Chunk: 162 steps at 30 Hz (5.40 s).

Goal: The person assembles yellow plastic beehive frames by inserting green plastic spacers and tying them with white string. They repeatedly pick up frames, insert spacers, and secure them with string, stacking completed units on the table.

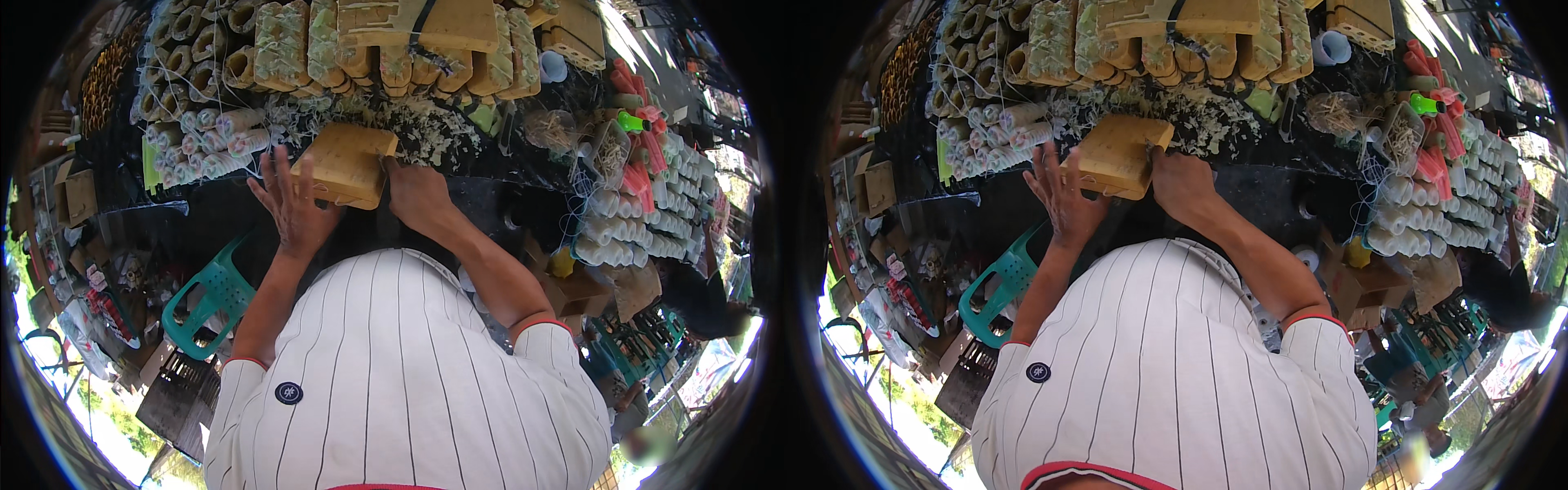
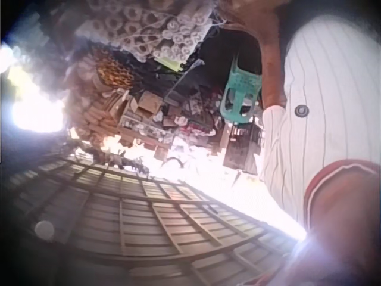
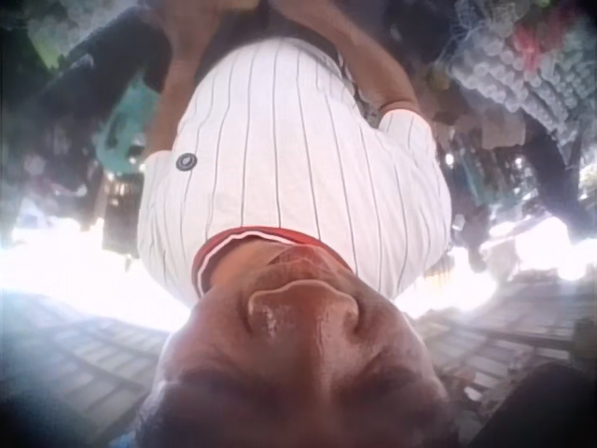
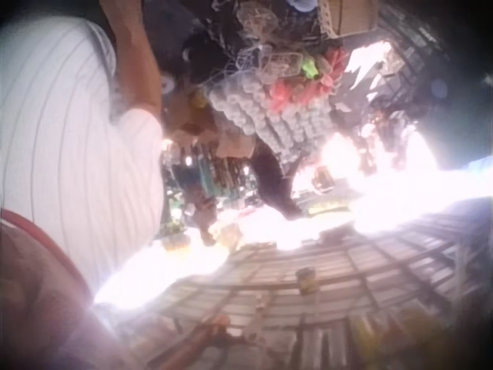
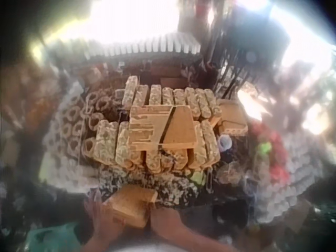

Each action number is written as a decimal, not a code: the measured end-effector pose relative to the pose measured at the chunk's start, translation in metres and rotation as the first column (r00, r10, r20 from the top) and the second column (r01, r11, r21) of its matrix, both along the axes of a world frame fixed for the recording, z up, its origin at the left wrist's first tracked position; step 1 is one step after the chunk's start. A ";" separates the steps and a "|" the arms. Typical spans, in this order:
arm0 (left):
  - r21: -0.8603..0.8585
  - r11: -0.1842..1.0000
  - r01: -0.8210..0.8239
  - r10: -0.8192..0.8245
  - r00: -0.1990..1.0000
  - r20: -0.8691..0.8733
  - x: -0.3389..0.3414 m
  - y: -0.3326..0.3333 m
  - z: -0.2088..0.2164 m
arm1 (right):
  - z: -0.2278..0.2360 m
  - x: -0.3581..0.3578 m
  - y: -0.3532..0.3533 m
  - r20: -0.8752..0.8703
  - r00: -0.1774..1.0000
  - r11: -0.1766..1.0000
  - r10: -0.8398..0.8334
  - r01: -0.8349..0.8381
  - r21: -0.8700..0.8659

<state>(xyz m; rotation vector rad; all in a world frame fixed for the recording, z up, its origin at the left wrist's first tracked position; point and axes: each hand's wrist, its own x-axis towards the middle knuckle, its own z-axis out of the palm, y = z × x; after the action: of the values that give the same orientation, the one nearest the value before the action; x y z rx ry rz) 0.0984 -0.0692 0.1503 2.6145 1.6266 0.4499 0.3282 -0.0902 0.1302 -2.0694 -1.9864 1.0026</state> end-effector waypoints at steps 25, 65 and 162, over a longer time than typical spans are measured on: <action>-0.764 0.399 0.507 0.916 -0.188 0.353 -0.013 -0.038 -0.050 | -0.017 -0.080 0.039 0.190 0.873 0.808 0.448 -0.487 0.330; -0.559 0.802 0.210 0.148 0.837 0.527 -0.031 -0.007 0.006 | 0.031 -0.011 0.031 0.222 0.970 0.987 -0.096 0.064 0.145; -0.880 0.133 0.455 0.988 -0.130 0.082 -0.020 -0.008 -0.084 | -0.060 0.162 -0.037 -0.316 0.705 0.773 -0.635 0.586 -0.243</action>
<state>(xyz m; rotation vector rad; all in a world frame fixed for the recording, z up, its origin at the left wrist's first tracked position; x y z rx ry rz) 0.0782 -0.0777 0.0661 0.0306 1.2350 0.7060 0.4905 -0.1276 0.0702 -2.1404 -0.9458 1.2554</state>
